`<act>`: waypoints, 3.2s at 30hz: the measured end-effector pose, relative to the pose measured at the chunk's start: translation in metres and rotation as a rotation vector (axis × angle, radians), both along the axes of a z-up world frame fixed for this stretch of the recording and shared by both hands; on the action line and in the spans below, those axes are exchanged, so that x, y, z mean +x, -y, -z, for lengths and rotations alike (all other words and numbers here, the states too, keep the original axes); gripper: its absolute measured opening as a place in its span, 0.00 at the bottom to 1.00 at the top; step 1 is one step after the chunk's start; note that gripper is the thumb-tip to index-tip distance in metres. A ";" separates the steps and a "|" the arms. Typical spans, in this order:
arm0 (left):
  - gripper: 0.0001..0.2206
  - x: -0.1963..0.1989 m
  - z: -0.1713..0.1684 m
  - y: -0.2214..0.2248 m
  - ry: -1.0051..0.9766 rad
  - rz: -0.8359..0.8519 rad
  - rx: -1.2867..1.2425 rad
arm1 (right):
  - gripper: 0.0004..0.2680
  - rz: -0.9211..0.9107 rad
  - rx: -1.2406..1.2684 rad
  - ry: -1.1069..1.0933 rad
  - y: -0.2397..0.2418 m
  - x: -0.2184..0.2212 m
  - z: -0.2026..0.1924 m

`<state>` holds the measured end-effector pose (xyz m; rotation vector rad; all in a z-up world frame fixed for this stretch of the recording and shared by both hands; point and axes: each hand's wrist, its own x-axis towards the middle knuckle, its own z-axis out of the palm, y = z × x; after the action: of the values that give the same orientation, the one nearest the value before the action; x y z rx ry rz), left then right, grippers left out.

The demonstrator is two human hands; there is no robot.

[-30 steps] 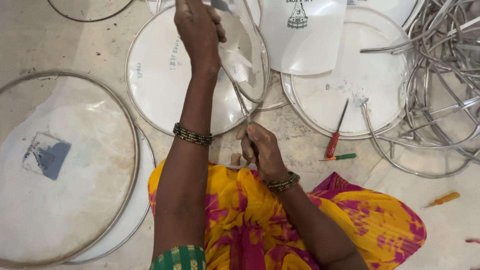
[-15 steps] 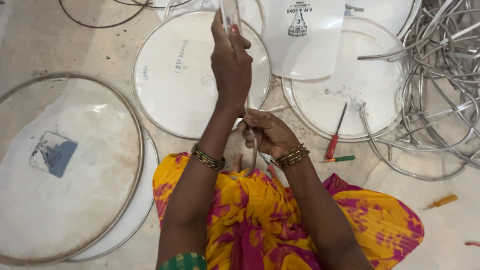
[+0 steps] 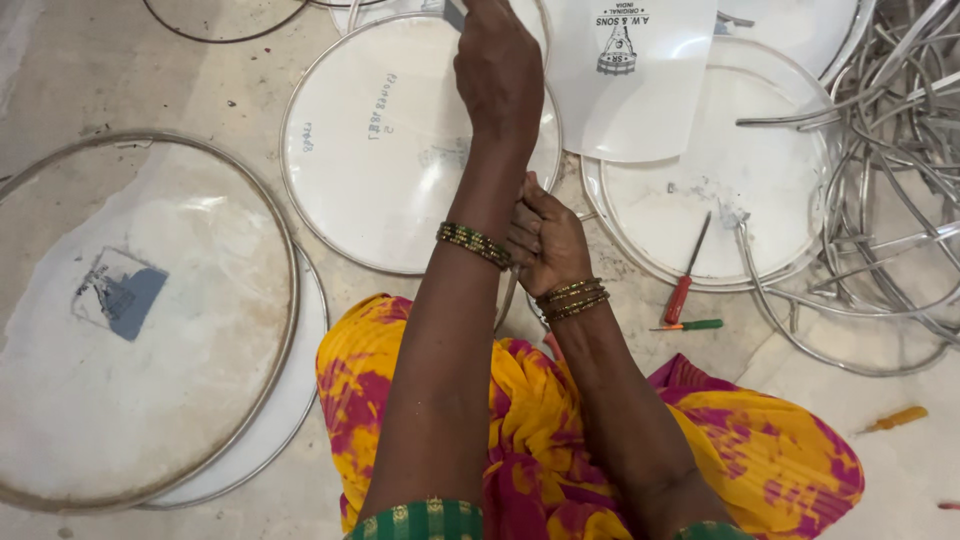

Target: The person removes plastic skin from metal drum hoops using pliers and a screwdriver, pulling the material away from the rims while sitting on the floor.

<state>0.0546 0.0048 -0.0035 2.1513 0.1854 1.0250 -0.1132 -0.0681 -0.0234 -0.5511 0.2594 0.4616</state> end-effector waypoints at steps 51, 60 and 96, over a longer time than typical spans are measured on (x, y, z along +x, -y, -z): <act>0.09 0.009 -0.054 0.028 -0.230 0.383 -0.214 | 0.07 0.201 0.118 0.002 -0.002 0.003 -0.010; 0.10 0.008 -0.051 0.019 -0.189 0.380 -0.188 | 0.08 0.204 0.059 0.002 -0.008 -0.004 -0.019; 0.23 -0.112 0.013 -0.095 -0.113 0.521 -0.572 | 0.10 -0.332 0.178 -0.166 -0.033 -0.022 0.086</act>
<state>-0.0579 0.1003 -0.0170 1.6048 -0.0330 0.4722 -0.1353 -0.0352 -0.1097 -0.3816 0.2833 0.8461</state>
